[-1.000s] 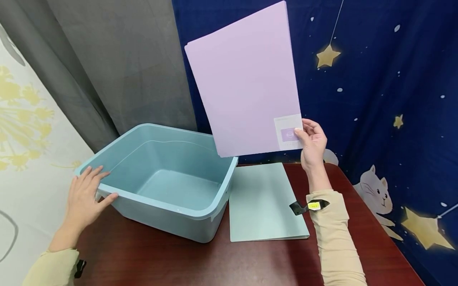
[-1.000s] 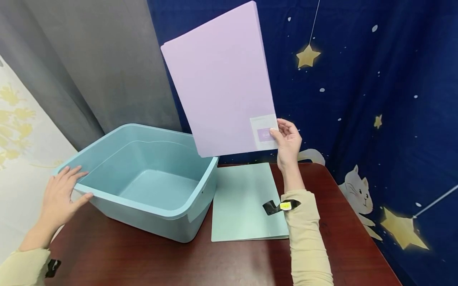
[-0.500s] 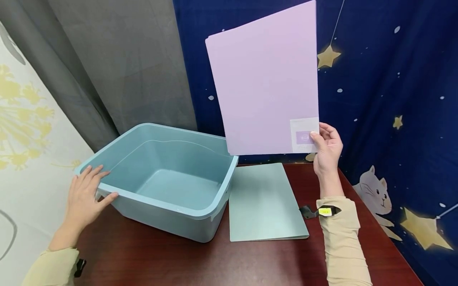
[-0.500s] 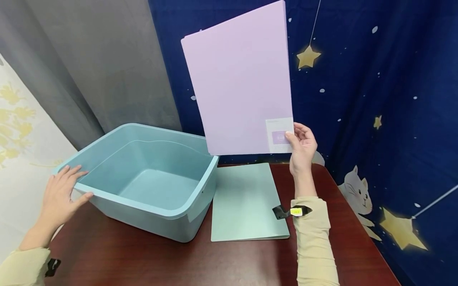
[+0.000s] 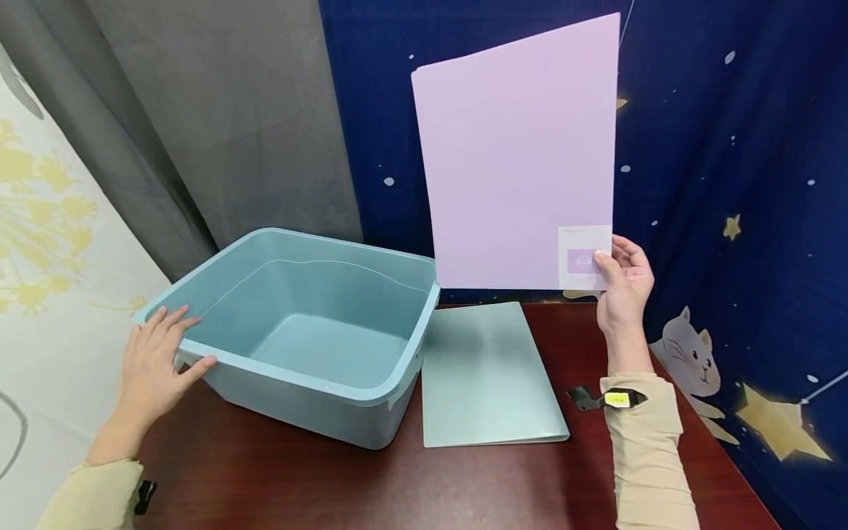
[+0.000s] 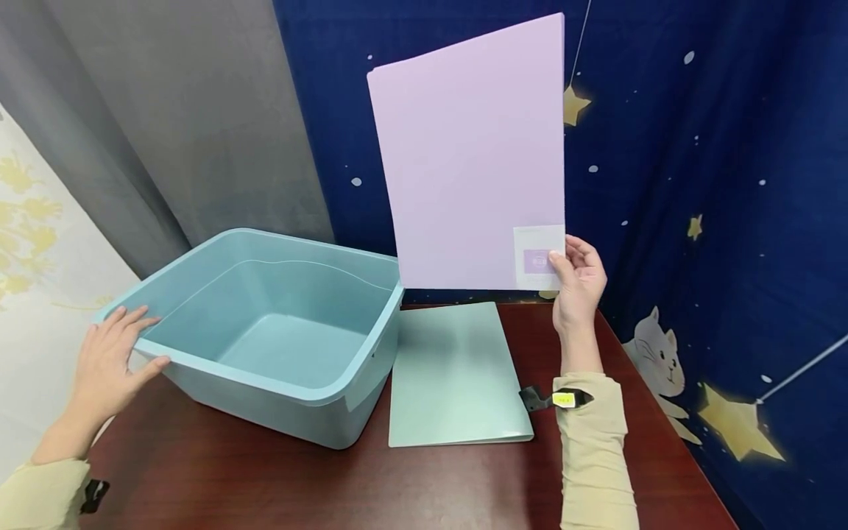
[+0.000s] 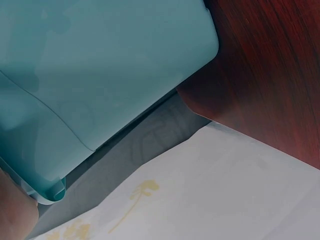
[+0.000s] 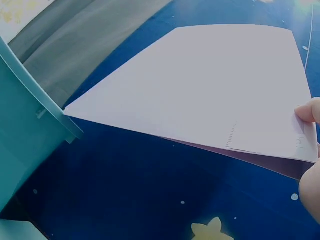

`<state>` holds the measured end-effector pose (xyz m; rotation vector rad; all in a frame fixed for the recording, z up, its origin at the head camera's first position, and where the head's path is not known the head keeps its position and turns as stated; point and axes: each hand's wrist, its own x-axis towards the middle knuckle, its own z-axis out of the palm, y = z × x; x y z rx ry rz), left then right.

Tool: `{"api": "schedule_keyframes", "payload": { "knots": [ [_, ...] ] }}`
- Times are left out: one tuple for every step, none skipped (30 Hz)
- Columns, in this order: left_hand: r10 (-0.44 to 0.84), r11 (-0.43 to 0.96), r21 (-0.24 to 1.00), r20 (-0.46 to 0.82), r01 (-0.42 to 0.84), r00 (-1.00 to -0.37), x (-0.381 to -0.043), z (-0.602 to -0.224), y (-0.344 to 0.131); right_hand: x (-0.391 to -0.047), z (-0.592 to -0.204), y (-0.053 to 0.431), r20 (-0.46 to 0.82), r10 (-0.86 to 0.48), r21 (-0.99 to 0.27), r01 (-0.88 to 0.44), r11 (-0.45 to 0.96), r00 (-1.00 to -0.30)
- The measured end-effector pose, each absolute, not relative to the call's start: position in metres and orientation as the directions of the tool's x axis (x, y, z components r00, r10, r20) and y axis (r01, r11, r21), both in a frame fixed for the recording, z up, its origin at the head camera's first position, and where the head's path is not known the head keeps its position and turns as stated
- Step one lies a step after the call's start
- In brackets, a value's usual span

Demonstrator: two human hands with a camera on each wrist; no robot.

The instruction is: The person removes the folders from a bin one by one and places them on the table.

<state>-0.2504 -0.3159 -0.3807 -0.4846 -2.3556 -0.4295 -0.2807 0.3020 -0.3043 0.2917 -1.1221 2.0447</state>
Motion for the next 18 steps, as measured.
{"api": "schedule_keyframes", "payload": {
  "knots": [
    [0.225, 0.876, 0.171, 0.682, 0.450, -0.696, -0.251, -0.381, -0.316, -0.280, -0.305, 0.303, 0.524, 0.519, -0.617, -0.721, -0.315, -0.676],
    [0.225, 0.876, 0.171, 0.682, 0.451, -0.696, -0.251, -0.381, -0.316, -0.279, -0.306, 0.305, 0.524, 0.519, -0.615, -0.721, -0.318, -0.676],
    [0.225, 0.876, 0.170, 0.683, 0.451, -0.695, -0.251, -0.381, -0.316, -0.279, -0.306, 0.306, 0.524, 0.520, -0.613, -0.722, -0.319, -0.675],
    [0.226, 0.876, 0.169, 0.684, 0.451, -0.694, -0.251, -0.381, -0.316, -0.279, -0.307, 0.307, 0.523, 0.521, -0.613, -0.722, -0.322, -0.675],
    [0.226, 0.876, 0.167, 0.685, 0.452, -0.692, -0.251, -0.381, -0.317, -0.278, -0.308, 0.308, 0.521, 0.521, -0.613, -0.721, -0.323, -0.677],
    [0.227, 0.876, 0.167, 0.686, 0.453, -0.691, -0.252, -0.381, -0.317, -0.278, -0.309, 0.309, 0.518, 0.521, -0.615, -0.718, -0.325, -0.679],
    [0.227, 0.876, 0.167, 0.686, 0.453, -0.691, -0.252, -0.381, -0.317, -0.278, -0.310, 0.310, 0.514, 0.522, -0.620, -0.715, -0.324, -0.681],
    [0.227, 0.876, 0.167, 0.685, 0.453, -0.692, -0.252, -0.382, -0.317, -0.278, -0.311, 0.311, 0.510, 0.521, -0.625, -0.711, -0.322, -0.684],
    [0.226, 0.877, 0.167, 0.684, 0.451, -0.693, -0.252, -0.382, -0.318, -0.278, -0.313, 0.311, 0.506, 0.520, -0.632, -0.706, -0.319, -0.688],
    [0.226, 0.877, 0.167, 0.683, 0.451, -0.694, -0.252, -0.382, -0.318, -0.277, -0.315, 0.312, 0.502, 0.519, -0.640, -0.700, -0.315, -0.692],
    [0.226, 0.877, 0.167, 0.683, 0.450, -0.695, -0.252, -0.383, -0.318, -0.277, -0.316, 0.313, 0.498, 0.518, -0.650, -0.694, -0.308, -0.696],
    [0.226, 0.878, 0.166, 0.682, 0.449, -0.695, -0.252, -0.383, -0.318, -0.276, -0.318, 0.314, 0.494, 0.518, -0.661, -0.688, -0.299, -0.699],
    [0.227, 0.879, 0.165, 0.683, 0.448, -0.695, -0.252, -0.383, -0.318, -0.276, -0.320, 0.315, 0.490, 0.517, -0.670, -0.683, -0.292, -0.702],
    [0.227, 0.879, 0.163, 0.683, 0.448, -0.694, -0.252, -0.383, -0.317, -0.275, -0.321, 0.316, 0.486, 0.516, -0.677, -0.677, -0.288, -0.705],
    [0.228, 0.880, 0.161, 0.684, 0.448, -0.693, -0.252, -0.383, -0.317, -0.274, -0.323, 0.318, 0.482, 0.515, -0.683, -0.672, -0.285, -0.709],
    [0.227, 0.879, 0.161, 0.685, 0.448, -0.692, -0.252, -0.383, -0.317, -0.274, -0.324, 0.318, 0.480, 0.515, -0.688, -0.669, -0.281, -0.710],
    [0.227, 0.879, 0.161, 0.686, 0.448, -0.692, -0.252, -0.383, -0.317, -0.274, -0.324, 0.319, 0.477, 0.516, -0.691, -0.666, -0.279, -0.711],
    [0.226, 0.879, 0.163, 0.686, 0.449, -0.692, -0.252, -0.383, -0.316, -0.273, -0.325, 0.320, 0.476, 0.516, -0.693, -0.665, -0.277, -0.712]
  ]
}}
